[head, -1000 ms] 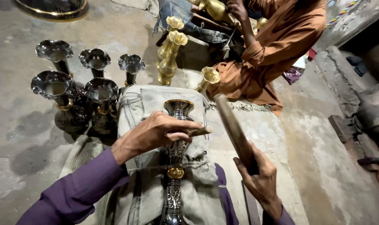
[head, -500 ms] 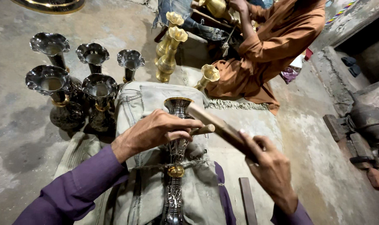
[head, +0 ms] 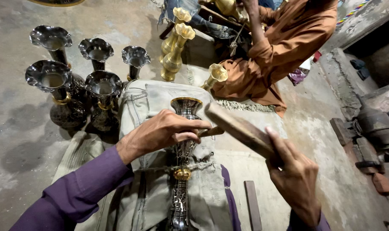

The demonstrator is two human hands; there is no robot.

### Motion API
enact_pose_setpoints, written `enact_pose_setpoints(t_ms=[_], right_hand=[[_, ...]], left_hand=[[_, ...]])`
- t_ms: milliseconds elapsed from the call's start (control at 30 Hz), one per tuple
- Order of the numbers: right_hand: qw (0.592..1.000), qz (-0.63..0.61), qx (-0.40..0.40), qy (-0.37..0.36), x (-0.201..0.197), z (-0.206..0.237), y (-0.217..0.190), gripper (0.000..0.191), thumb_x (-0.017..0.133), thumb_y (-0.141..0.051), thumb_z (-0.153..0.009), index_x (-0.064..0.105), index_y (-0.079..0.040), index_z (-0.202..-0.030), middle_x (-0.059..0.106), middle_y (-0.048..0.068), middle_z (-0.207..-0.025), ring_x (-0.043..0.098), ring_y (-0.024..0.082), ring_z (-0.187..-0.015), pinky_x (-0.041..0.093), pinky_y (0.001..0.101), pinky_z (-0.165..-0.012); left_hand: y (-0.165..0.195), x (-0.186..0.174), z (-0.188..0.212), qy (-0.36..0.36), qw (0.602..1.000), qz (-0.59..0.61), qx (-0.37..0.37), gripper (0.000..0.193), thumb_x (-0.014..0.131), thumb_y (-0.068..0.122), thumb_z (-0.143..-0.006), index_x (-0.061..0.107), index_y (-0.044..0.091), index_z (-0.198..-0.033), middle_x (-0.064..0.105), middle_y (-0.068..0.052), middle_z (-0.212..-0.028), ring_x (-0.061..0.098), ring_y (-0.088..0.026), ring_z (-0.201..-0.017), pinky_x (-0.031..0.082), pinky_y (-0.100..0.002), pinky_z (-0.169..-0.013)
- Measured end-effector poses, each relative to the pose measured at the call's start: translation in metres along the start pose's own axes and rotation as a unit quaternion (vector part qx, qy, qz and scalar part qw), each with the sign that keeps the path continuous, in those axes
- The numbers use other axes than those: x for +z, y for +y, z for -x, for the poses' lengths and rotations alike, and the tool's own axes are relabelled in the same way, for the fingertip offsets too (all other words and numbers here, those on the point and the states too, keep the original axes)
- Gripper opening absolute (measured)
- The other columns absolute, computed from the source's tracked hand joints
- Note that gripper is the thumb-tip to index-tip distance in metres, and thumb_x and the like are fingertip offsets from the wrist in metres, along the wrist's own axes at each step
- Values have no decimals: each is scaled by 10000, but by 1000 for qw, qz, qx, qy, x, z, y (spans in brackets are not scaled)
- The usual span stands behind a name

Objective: The person sits on the floor holding a small punch against an ornate silver vase and strikes the punch with a wooden mallet, working around the vase's decorated surface. Finished silver and brass vases stand nearby while another worker shapes brass items in the background.

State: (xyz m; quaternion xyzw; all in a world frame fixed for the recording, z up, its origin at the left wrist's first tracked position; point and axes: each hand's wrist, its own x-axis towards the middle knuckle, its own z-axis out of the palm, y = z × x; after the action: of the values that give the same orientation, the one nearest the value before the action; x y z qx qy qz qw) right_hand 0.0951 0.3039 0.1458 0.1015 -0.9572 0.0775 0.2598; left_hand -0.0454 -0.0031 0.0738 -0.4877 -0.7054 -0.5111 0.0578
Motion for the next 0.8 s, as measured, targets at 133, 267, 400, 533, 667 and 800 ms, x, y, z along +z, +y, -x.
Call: enact_pose_setpoints(t_ms=[133,267,400,533,667,800], right_hand=[[994,-86,64,4,3,6,3,784,758,-50,-815,476,-190,-1533,701,120,-994,739,241,-828,577,389,-721],[1000,8,20,-4,4,11,7,759,755,-39,-805,504,-223,-1497,757,123,-1042,729,230,-796,590,398,-719],[999,-1,33,-25,7,12,7,723,762,-57,-841,498,-213,-1496,767,112,-1031,719,197,-749,594,371,-676],[989,-61,132,28,5,14,1,680,771,-43,-848,506,-201,-1454,728,101,-924,738,210,-768,581,402,-667],[999,7,33,-14,0,16,-3,761,769,28,-731,575,-209,-1428,748,163,-1119,745,258,-917,616,413,-777],[989,-110,99,-7,4,16,-2,680,730,4,-821,544,-181,-1448,757,115,-1108,748,226,-879,622,377,-746]], left_hand=[[2,-1,0,-4,1000,-14,-9,418,770,221,-868,704,239,-1280,806,-29,-890,687,-183,-516,541,-346,-538],[6,-3,-1,-11,1000,-6,-12,449,768,216,-861,689,255,-1302,803,-30,-897,693,-200,-540,548,-359,-556],[8,-5,-1,-7,1000,7,-1,484,772,201,-865,667,261,-1333,797,-40,-897,709,-231,-599,551,-379,-585],[7,-6,-1,-15,1000,-3,-5,486,782,196,-858,672,261,-1327,793,-51,-880,687,-260,-578,545,-391,-582],[4,-4,-2,-24,1000,-2,-19,487,788,201,-844,678,271,-1313,800,-34,-887,695,-238,-552,549,-383,-568],[1,-3,0,-4,1000,2,22,490,791,203,-863,669,258,-1334,796,-34,-909,704,-226,-613,558,-373,-595]])
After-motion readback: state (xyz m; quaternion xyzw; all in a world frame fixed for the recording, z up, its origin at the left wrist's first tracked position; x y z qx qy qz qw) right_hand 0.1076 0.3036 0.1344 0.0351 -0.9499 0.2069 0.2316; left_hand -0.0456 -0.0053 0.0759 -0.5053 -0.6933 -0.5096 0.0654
